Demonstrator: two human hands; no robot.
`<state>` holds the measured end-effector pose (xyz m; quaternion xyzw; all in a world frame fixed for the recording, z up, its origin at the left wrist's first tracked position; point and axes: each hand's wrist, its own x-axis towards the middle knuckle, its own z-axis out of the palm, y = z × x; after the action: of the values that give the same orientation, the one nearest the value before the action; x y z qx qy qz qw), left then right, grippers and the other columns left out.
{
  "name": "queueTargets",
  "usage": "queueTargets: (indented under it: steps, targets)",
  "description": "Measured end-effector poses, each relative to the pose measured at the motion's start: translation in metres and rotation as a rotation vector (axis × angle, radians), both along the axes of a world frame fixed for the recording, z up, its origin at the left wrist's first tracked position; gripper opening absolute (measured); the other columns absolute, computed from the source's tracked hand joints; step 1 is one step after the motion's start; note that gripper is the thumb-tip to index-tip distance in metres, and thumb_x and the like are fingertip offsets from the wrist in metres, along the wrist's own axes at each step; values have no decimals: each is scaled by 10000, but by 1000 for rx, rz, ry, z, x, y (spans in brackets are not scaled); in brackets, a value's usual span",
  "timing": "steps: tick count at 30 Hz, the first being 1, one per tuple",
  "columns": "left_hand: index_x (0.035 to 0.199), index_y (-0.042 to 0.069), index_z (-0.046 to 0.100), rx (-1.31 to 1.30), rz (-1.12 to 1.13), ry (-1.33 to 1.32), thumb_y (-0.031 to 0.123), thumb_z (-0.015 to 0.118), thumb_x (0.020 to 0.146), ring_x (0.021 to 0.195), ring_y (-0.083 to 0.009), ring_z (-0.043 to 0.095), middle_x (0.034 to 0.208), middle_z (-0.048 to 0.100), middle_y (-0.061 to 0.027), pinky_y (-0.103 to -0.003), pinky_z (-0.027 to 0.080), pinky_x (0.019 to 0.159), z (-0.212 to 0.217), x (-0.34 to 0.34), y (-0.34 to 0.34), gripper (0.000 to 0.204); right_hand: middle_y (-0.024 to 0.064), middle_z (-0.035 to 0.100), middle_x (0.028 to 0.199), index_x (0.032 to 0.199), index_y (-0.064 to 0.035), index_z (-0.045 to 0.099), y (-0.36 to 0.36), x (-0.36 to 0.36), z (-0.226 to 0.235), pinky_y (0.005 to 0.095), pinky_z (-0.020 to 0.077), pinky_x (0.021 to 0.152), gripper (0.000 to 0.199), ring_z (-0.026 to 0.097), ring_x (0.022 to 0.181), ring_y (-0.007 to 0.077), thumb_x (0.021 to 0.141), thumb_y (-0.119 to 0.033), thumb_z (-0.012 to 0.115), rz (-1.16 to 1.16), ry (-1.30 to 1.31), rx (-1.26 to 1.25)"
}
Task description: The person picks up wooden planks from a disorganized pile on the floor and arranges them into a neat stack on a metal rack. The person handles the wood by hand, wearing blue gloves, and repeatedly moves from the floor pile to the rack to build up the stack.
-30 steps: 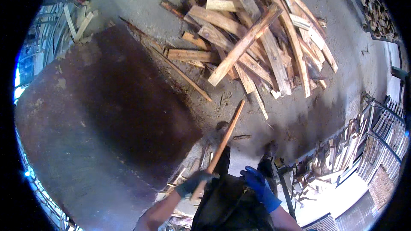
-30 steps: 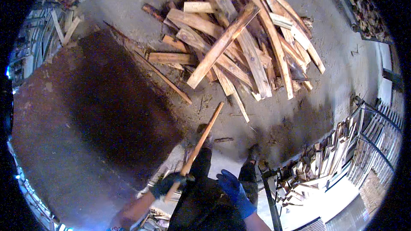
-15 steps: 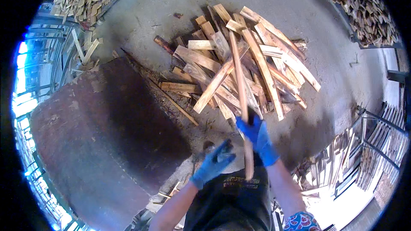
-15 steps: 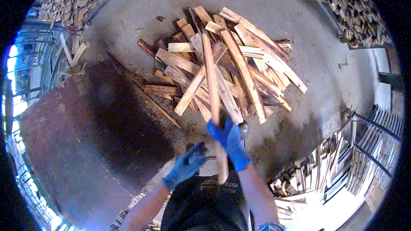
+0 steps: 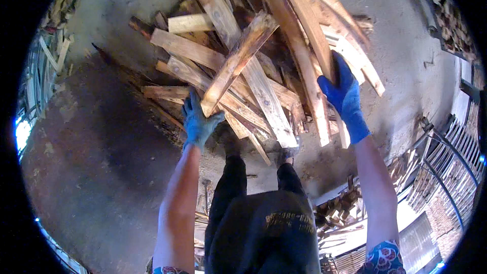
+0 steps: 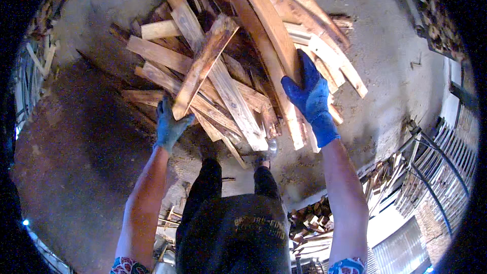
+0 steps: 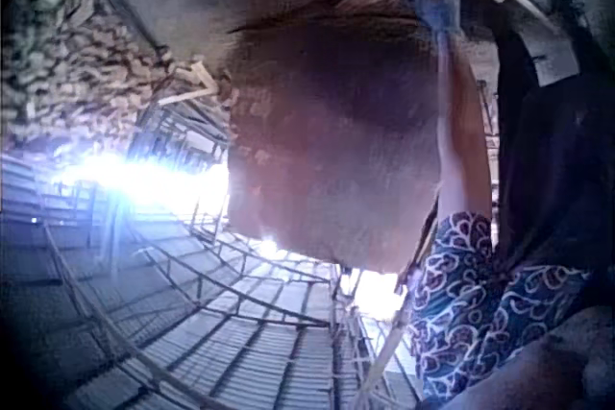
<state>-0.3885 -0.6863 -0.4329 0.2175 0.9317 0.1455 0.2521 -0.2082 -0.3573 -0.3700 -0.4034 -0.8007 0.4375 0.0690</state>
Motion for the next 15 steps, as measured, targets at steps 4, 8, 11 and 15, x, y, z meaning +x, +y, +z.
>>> queueTargets:
  steps: [4,8,11,15]
  targets:
    - [1224,-19,411,122,118,-168,341,799,606,912,-312,579,1061,568,-211,-381,477,758,-28,-8,11,813,199,459,1275,1328,-22,335,-6,-9,-62,364,366,989,710,451,1181,314,719,-187,659,128,90,168]
    - [954,6,602,314,160,-481,241,775,681,695,-107,574,792,633,-50,-276,479,626,-2,15,8,400,214,502,1221,1298,-11,380,-29,-15,-68,371,387,968,696,484,1144,331,687,-200,656,-22,-95,151]
    - [1021,7,583,380,638,-842,100,751,706,772,-82,543,887,608,-35,-230,466,669,11,44,16,369,215,537,1170,1275,-12,415,-51,-21,-60,393,414,933,725,521,1088,344,648,-240,699,-9,-147,225]
    - [1240,5,455,621,448,-580,268,645,811,969,-138,484,1072,540,-43,-276,406,848,7,71,31,539,205,546,1124,1254,-26,431,-83,-37,-57,423,427,901,684,541,993,370,664,-255,690,85,-20,426]
